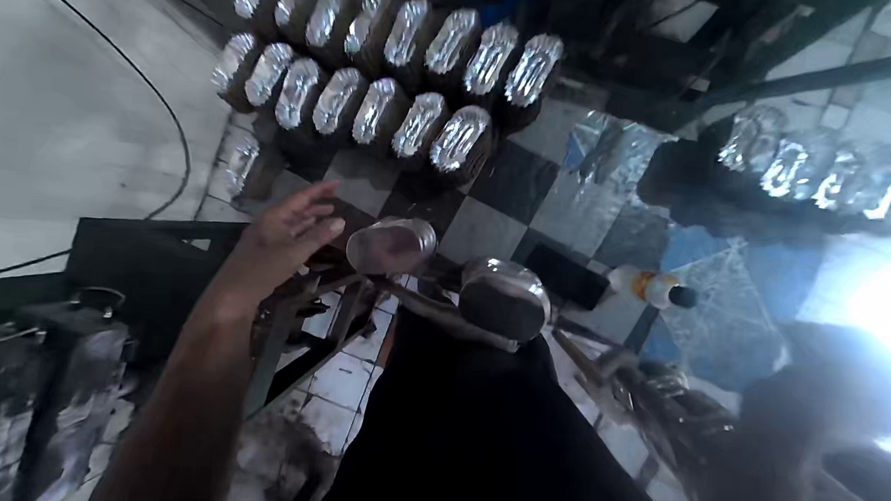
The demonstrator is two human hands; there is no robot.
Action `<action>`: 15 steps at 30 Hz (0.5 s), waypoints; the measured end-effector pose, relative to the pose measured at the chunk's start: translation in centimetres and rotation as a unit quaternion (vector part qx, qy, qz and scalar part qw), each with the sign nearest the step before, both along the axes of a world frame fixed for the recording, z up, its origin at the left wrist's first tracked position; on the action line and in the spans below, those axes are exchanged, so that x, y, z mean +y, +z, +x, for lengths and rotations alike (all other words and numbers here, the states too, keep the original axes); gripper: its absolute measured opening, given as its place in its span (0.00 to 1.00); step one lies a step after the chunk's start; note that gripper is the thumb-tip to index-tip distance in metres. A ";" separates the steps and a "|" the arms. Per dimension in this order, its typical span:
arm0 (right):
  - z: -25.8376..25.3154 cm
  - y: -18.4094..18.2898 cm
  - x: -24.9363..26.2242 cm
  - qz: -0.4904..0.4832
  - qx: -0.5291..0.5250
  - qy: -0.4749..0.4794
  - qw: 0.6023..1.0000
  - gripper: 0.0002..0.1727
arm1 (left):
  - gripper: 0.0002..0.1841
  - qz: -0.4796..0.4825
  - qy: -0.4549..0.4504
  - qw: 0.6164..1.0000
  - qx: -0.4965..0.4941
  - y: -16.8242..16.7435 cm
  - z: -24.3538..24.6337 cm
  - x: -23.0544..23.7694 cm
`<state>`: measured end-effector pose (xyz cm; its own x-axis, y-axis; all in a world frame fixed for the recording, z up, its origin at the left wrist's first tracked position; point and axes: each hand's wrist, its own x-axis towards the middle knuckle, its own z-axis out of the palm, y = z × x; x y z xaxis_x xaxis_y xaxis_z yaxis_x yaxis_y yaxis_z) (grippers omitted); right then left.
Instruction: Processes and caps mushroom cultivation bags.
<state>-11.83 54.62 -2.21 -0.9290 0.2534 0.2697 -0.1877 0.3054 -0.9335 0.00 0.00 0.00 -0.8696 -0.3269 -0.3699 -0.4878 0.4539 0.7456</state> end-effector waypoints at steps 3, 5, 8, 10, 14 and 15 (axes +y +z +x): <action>5.3 -0.3 -7.6 0.152 -0.015 0.242 0.958 0.11 | 0.42 -0.070 -0.158 0.985 -0.004 -3.1 -0.2 -1.0; 7.3 -1.9 -11.9 0.269 -0.065 0.323 0.905 0.27 | 0.46 -0.130 -0.268 0.954 0.010 -6.9 -0.4 -0.4; 8.4 -5.3 -16.0 0.428 -0.119 0.387 0.808 0.47 | 0.57 -0.207 -0.357 0.911 -0.015 -12.8 -0.5 0.4; 8.1 -7.4 -17.4 0.471 -0.121 0.393 0.780 0.44 | 0.52 -0.231 -0.355 0.906 -0.024 -15.4 -0.9 0.7; 7.3 -9.2 -17.9 0.480 -0.112 0.393 0.776 0.43 | 0.25 -0.253 -0.342 0.904 -0.036 -11.9 -1.8 3.4; 7.4 -9.1 -17.7 0.471 -0.111 0.391 0.783 0.46 | 0.22 -0.255 -0.337 0.905 -0.056 -10.6 -2.2 4.9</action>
<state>-4.38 36.95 -11.30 -0.7512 -0.6307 -0.1948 -0.5268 0.7506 -0.3987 -2.18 4.92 -10.57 -0.9016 0.1105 -0.4182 -0.0315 0.9474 0.3184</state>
